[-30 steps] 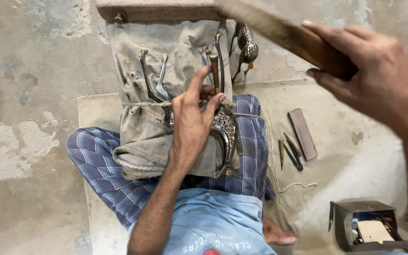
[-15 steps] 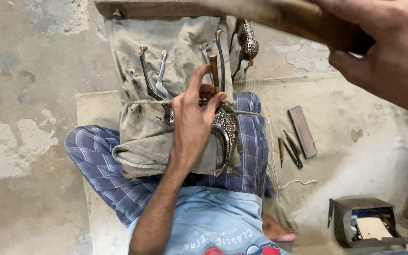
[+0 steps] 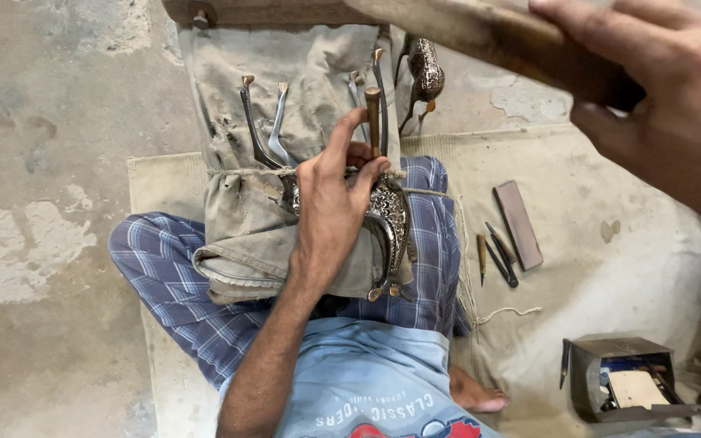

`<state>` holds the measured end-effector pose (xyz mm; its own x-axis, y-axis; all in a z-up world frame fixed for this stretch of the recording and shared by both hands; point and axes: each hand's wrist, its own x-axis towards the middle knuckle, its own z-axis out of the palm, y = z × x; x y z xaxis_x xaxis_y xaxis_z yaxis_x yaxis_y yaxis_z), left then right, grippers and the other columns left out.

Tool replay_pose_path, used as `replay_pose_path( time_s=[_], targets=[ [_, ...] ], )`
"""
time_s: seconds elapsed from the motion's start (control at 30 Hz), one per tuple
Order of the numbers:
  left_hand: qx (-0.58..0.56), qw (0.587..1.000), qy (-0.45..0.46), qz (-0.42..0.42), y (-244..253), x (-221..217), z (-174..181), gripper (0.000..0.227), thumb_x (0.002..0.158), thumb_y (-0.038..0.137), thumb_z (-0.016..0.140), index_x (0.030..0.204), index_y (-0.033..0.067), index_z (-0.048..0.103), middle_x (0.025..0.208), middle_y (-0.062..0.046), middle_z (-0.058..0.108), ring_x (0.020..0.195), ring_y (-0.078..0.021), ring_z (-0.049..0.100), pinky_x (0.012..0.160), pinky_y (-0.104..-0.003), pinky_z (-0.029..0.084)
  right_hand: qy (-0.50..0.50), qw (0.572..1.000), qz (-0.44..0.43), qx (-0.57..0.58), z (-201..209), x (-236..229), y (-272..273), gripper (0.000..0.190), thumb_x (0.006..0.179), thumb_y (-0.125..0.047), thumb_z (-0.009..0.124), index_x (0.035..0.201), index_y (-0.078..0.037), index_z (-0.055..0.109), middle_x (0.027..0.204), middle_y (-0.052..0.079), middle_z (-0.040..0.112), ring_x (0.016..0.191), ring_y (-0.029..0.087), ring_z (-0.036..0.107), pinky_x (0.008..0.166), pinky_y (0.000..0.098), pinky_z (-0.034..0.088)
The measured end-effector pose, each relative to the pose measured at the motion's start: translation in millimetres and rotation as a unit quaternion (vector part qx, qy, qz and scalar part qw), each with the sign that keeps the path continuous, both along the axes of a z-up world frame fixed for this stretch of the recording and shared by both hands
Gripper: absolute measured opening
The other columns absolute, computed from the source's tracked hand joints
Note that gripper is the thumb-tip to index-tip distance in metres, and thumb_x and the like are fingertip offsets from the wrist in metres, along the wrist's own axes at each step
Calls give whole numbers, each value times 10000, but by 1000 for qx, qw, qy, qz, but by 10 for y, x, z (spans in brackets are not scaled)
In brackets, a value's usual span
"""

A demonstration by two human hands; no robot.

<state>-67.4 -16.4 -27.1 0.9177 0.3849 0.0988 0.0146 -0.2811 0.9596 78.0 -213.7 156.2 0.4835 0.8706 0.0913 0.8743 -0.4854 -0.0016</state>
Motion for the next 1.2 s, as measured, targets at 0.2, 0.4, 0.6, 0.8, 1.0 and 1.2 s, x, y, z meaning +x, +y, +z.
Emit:
replay_pose_path(
  time_s=[0.2, 0.4, 0.6, 0.8, 1.0, 1.2],
  targets=[
    [32, 999, 3, -16, 33, -18, 50, 600, 914, 52, 763, 1463, 92, 525, 969, -127, 789, 914, -211, 795, 771, -376, 673, 4, 1000, -16, -6, -3, -47, -46, 709, 760, 101, 776, 1441, -37, 636, 1108, 213, 708, 873, 307, 731, 800, 395, 625],
    [49, 999, -14, -13, 44, -20, 35, 590, 910, 72, 795, 1444, 99, 547, 961, -130, 788, 902, -222, 795, 749, -389, 651, -18, 999, -23, -40, -77, -54, -131, 713, 763, 80, 792, 1448, -52, 642, 1063, 198, 713, 817, 290, 731, 774, 389, 636],
    [58, 998, -13, -33, 59, -18, -63, 599, 933, 69, 775, 1471, 114, 517, 982, -129, 790, 915, -220, 797, 762, -383, 676, -11, 999, -39, -24, -115, -129, -163, 709, 767, 87, 802, 1436, -71, 633, 1089, 200, 711, 825, 286, 729, 755, 379, 635],
    [48, 997, -37, -56, 88, -41, -102, 600, 961, 53, 741, 1500, 112, 485, 1022, -128, 793, 940, -219, 800, 791, -380, 687, -17, 999, -49, -10, -53, -222, -121, 753, 725, 91, 802, 1441, -65, 627, 1110, 211, 708, 864, 305, 730, 755, 385, 631],
    [49, 997, -24, -46, 78, -38, -69, 600, 945, 81, 761, 1480, 116, 493, 984, -119, 785, 905, -216, 800, 758, -377, 691, -2, 998, -63, -21, -62, -310, -86, 739, 749, 91, 797, 1446, -85, 628, 1122, 197, 717, 871, 298, 733, 771, 385, 631],
    [60, 995, -38, -70, 113, -45, -71, 573, 965, 44, 738, 1483, 113, 501, 1033, -127, 792, 938, -226, 802, 788, -381, 688, 6, 998, -58, -28, -114, -308, -117, 732, 756, 65, 809, 1449, -95, 636, 1146, 184, 711, 880, 294, 736, 780, 383, 633]
  ],
)
